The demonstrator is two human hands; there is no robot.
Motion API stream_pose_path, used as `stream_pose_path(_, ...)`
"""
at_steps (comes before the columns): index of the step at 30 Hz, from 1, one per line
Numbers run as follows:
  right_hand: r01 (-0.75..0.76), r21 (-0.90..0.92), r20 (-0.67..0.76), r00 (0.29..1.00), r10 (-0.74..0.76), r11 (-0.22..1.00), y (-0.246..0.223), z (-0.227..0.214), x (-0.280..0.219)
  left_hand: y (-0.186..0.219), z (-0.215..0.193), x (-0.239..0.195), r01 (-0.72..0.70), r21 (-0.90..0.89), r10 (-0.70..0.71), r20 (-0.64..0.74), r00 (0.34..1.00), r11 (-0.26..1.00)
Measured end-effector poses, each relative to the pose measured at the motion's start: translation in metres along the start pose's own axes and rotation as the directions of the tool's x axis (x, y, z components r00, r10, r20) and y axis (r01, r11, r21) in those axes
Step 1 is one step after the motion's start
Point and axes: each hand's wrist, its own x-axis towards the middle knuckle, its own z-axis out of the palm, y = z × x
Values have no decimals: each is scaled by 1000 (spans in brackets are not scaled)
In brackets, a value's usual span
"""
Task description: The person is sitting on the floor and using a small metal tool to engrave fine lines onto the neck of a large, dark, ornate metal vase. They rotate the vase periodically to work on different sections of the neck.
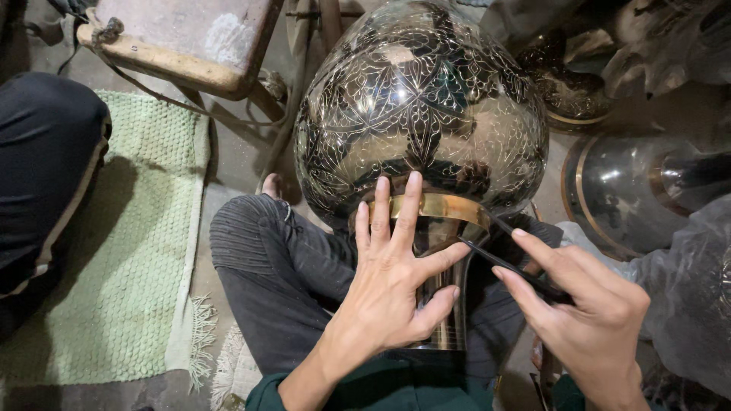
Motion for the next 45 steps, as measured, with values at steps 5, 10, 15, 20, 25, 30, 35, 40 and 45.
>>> stream_pose_path(5,148,-138,66,988,-140,979,-2,-5,4,3,-2,-1,-11,-32,10,-43,999,999)
stream_pose_path(10,561,-324,378,815,-439,762,0,-25,29,12,-6,-23,-156,-204,102,-255,962,967)
stream_pose_path(15,864,-218,693,464,-551,454,-7,-22,73,22,6,-54,-185,-265,118,-249,961,947)
stream_pose_path(20,938,-127,826,281,-489,324,-30,-3,93,12,25,-60,-273,-137,217,-328,919,952)
stream_pose_path(25,952,-123,881,235,-412,280,-45,1,99,6,27,-64,-328,-177,252,-350,902,928)
stream_pose_path(30,944,-134,888,250,-387,302,-50,2,100,6,28,-65,-326,-157,254,-360,898,932)
stream_pose_path(35,937,-138,897,256,-360,322,-54,3,101,5,30,-67,-341,-133,277,-356,893,930)
stream_pose_path(40,904,-187,953,263,-153,385,-58,0,104,4,33,-67,-373,-144,299,-375,877,916)
stream_pose_path(45,903,-210,934,299,-197,375,-63,-5,101,4,33,-68,-384,-151,305,-380,873,911)
